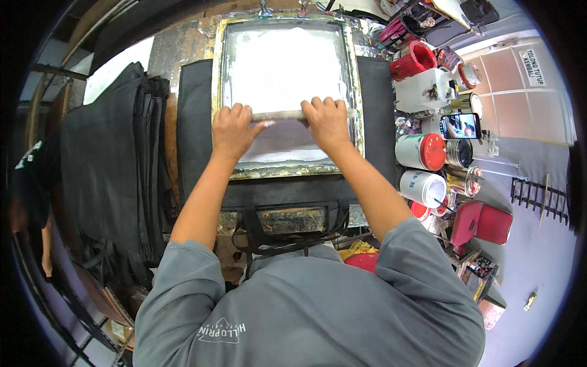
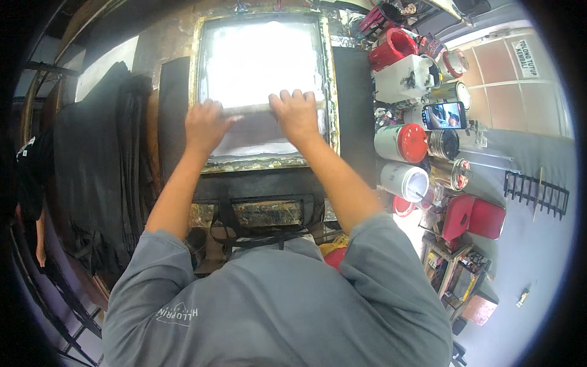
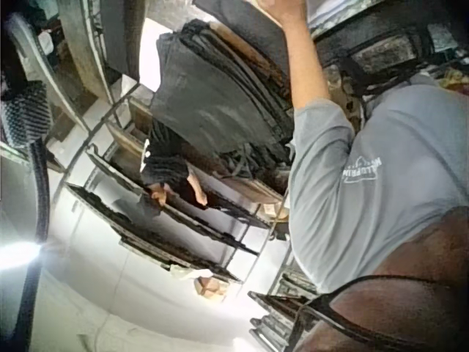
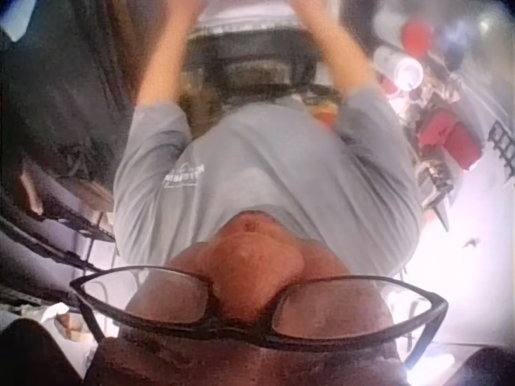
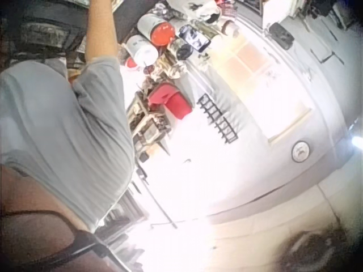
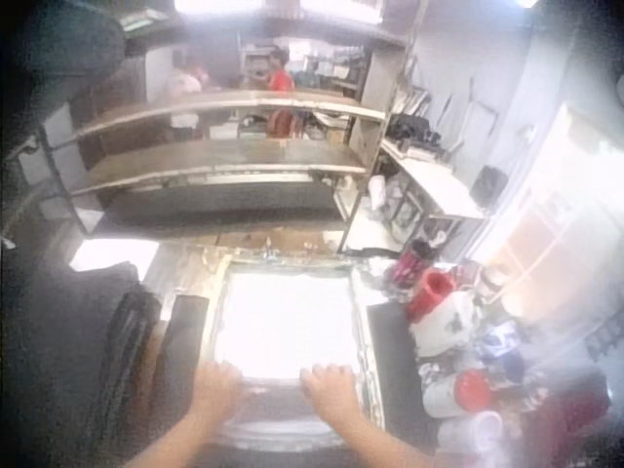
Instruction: The person performs screen printing on black bags by placing a bag on the printing station, lowering the screen frame, and using a squeegee to apply white ink. They then lift the frame and set the printed bag aside on a stack.
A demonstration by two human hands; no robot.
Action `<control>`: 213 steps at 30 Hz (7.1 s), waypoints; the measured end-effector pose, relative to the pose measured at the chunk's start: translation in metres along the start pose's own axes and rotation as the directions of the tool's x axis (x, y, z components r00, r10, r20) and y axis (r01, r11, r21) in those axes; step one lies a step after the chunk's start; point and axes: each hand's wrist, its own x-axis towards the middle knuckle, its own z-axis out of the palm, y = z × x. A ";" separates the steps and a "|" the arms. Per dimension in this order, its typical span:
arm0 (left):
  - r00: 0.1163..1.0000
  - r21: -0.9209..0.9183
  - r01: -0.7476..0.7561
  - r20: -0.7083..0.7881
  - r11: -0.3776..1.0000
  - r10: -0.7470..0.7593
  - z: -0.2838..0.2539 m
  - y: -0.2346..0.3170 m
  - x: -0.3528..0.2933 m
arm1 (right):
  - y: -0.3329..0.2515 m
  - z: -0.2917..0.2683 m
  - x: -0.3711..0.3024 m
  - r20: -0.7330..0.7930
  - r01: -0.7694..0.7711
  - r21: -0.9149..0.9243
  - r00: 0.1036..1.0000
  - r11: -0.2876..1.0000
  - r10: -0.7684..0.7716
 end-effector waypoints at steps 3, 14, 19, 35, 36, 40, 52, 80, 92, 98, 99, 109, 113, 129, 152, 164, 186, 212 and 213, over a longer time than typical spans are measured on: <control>0.999 -0.024 -0.006 0.039 1.000 0.007 -0.012 0.013 -0.041 | -0.020 -0.013 -0.041 0.027 0.006 0.032 1.000 0.999 -0.007; 0.931 0.032 0.343 0.118 0.939 -0.345 -0.044 -0.004 -0.134 | -0.045 -0.037 -0.076 0.112 -0.085 0.135 0.991 0.987 0.070; 0.911 0.029 0.357 0.209 0.934 -0.355 -0.019 -0.036 -0.165 | -0.058 -0.042 -0.088 0.105 -0.112 0.161 0.990 0.981 0.096; 0.768 -0.116 0.634 -0.023 0.765 -0.640 -0.046 -0.064 -0.128 | 0.013 -0.250 0.106 -0.382 -0.014 0.018 0.924 1.000 0.020; 0.741 0.142 0.662 0.022 0.736 -0.671 -0.026 -0.065 -0.152 | 0.022 -0.250 0.117 -0.461 0.024 0.053 0.887 0.998 0.004; 0.636 0.073 0.751 0.188 0.656 -0.749 -0.029 -0.060 -0.148 | 0.024 -0.280 0.137 -0.236 -0.132 0.153 0.957 0.979 0.166; 0.818 -0.133 0.535 -0.166 0.835 -0.551 -0.037 -0.072 -0.152 | 0.015 -0.260 0.115 -0.333 -0.103 0.068 0.935 0.992 0.120; 0.986 -0.312 -0.089 0.107 0.946 0.128 -0.090 0.058 -0.038 | 0.044 -0.277 0.154 -0.251 -0.074 0.079 0.964 0.994 0.092; 0.890 -0.180 0.057 0.454 0.982 0.032 0.083 0.148 0.020 | 0.043 -0.330 0.179 0.186 -0.156 0.204 0.975 0.967 0.118; 0.860 -0.172 0.053 0.509 0.984 0.042 0.075 0.148 0.031 | 0.039 -0.314 0.179 0.082 -0.167 0.213 0.985 0.963 0.153; 0.859 -0.180 0.056 0.510 0.982 0.044 0.070 0.150 0.032 | 0.039 -0.314 0.176 0.071 -0.178 0.203 0.983 0.963 0.167; 0.943 -0.781 -0.122 0.102 -0.613 -0.318 -0.177 0.051 -0.004 | 0.035 -0.239 0.108 -0.047 0.035 0.101 0.998 0.994 -0.030; 0.765 -0.659 0.281 0.593 -0.697 -0.252 -0.145 0.046 -0.082 | 0.029 -0.151 0.055 0.115 0.010 0.122 0.993 0.993 -0.025; 0.636 -0.563 0.492 0.753 -0.664 -0.167 -0.047 0.026 -0.153 | -0.023 -0.042 -0.008 -0.075 -0.035 0.084 0.996 0.996 0.042; 1.000 0.062 0.008 0.019 0.998 -0.009 0.032 -0.030 0.082 | 0.032 0.033 0.077 -0.091 -0.034 0.032 0.995 0.999 0.037; 1.000 -0.123 0.010 -0.013 0.992 -0.011 -0.022 0.027 -0.060 | -0.023 -0.022 -0.048 0.039 -0.007 0.053 0.999 0.999 0.005; 0.740 -0.824 0.303 -0.113 0.480 -0.663 -0.116 -0.032 -0.057 | 0.001 -0.225 0.056 -0.410 -0.034 0.024 0.911 0.999 0.041; 0.571 -0.542 0.658 -0.093 0.523 -0.816 -0.433 -0.317 -0.192 | 0.030 -0.263 0.127 -0.352 -0.090 0.055 0.930 0.994 0.104; 0.519 -0.471 0.724 -0.109 0.503 -0.848 -0.459 -0.343 -0.216 | 0.028 -0.255 0.128 -0.377 -0.082 0.054 0.921 0.995 0.096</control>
